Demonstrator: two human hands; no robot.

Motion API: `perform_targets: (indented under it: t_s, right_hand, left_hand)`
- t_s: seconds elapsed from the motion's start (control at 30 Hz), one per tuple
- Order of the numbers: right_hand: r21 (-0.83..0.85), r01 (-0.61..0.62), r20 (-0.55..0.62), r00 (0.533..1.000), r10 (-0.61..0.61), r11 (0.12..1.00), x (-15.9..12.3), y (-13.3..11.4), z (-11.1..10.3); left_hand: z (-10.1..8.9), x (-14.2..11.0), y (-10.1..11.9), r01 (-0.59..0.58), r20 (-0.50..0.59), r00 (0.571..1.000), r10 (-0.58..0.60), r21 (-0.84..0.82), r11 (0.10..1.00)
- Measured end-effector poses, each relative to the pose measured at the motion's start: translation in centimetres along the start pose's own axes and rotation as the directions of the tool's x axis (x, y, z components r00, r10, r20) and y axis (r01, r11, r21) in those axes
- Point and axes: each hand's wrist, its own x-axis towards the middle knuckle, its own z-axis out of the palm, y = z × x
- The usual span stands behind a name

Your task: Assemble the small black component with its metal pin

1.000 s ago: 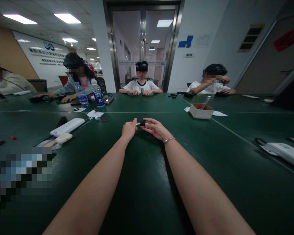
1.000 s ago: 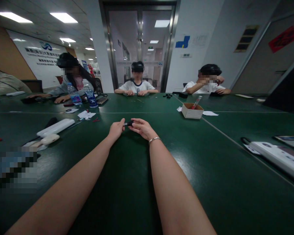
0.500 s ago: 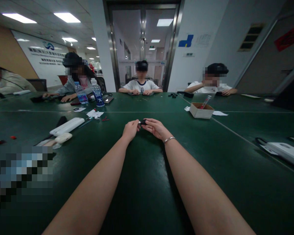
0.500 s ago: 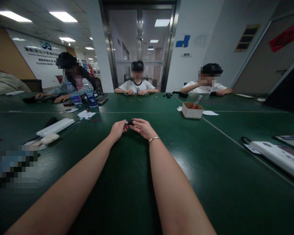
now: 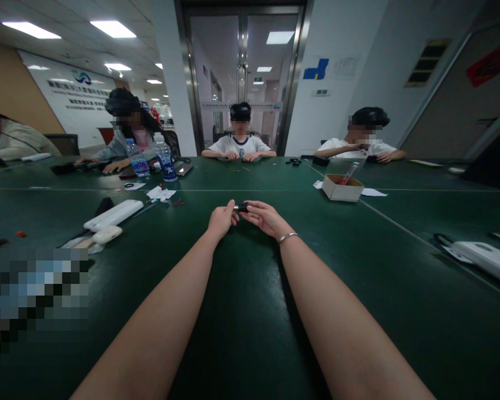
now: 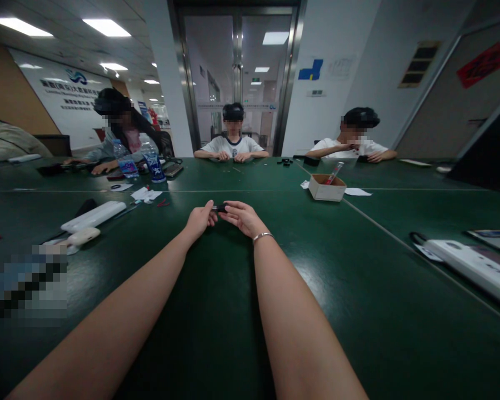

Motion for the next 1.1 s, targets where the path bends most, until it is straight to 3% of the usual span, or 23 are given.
perform_targets:
  t_s: [1.1]
  right_hand:
    - [-0.055,0.06,0.055,0.997,-0.057,0.997,-0.25,-0.08,0.12]
  left_hand:
    - [0.32,0.54,-0.14,0.106,-0.026,0.994,-0.108,-0.055,0.993]
